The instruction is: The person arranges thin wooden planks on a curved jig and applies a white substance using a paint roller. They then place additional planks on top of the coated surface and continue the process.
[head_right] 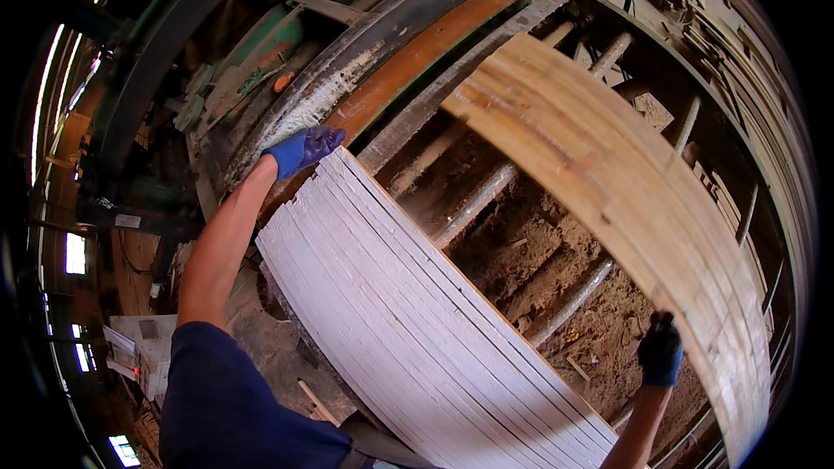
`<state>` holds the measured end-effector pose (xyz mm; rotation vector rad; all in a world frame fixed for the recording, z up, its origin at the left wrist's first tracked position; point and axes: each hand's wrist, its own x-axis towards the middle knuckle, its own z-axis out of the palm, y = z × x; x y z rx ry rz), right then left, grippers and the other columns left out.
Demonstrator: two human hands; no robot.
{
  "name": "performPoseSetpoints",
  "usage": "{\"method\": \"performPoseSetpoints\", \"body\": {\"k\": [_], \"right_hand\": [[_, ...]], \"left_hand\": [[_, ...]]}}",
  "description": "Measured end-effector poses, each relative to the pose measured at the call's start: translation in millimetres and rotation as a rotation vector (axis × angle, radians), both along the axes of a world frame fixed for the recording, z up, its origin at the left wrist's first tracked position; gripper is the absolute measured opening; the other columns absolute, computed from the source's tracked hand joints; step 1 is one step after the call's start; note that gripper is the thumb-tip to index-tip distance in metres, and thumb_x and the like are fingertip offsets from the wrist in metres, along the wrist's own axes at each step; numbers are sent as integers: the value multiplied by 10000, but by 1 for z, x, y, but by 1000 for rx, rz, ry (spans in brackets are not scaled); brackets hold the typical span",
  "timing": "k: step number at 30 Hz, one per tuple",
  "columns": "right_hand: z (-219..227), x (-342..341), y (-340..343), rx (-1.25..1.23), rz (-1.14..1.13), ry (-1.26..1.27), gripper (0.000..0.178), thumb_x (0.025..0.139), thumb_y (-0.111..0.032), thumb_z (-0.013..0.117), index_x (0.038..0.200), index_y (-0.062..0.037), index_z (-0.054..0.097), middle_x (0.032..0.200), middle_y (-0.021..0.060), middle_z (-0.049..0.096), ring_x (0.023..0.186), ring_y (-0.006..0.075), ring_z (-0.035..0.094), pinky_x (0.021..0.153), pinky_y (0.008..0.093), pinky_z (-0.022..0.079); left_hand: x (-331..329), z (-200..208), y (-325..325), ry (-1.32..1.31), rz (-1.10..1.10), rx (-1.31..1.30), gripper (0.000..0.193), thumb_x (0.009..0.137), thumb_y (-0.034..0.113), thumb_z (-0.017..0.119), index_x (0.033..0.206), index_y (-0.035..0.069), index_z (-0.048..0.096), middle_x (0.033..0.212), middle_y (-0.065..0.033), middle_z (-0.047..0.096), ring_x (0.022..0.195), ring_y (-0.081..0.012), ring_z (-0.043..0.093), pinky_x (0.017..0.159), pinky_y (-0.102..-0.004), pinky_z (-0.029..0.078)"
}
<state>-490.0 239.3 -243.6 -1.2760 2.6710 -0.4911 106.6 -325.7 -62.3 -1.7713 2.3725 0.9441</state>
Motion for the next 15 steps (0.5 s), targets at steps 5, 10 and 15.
{"method": "performPoseSetpoints", "body": {"k": [5, 10, 15], "right_hand": [[64, -37, -101, -1031, -672, -1531, 251, 983, -211, 491, 1172, -69, 577, 1014, 74, 667, 702, 131, 586, 598, 240, 502], [214, 88, -77, -728, -275, -1345, 534, 967, -304, 499, 1383, 0, 359, 1110, 185, 640, 811, 231, 682, 642, 291, 564], [293, 148, 22, -525, -48, -1179, 463, 941, -275, 581, 1340, -65, 476, 1013, 109, 695, 784, 160, 684, 660, 264, 551]], "left_hand": [[-62, 2, 9, -228, -58, 47, 581, 903, 539, 522, 1114, 12, 642, 1077, -97, 670, 1023, -200, 606, 957, -303, 417], [7, -80, -53, 411, 159, 427, 730, 915, 595, 466, 1373, 26, 448, 1274, -101, 555, 1113, -190, 533, 967, -295, 418], [-44, -124, -119, 763, -82, 575, 571, 991, 371, 426, 1474, 105, 281, 1478, -12, 339, 1323, -125, 330, 1094, -290, 240]]}}
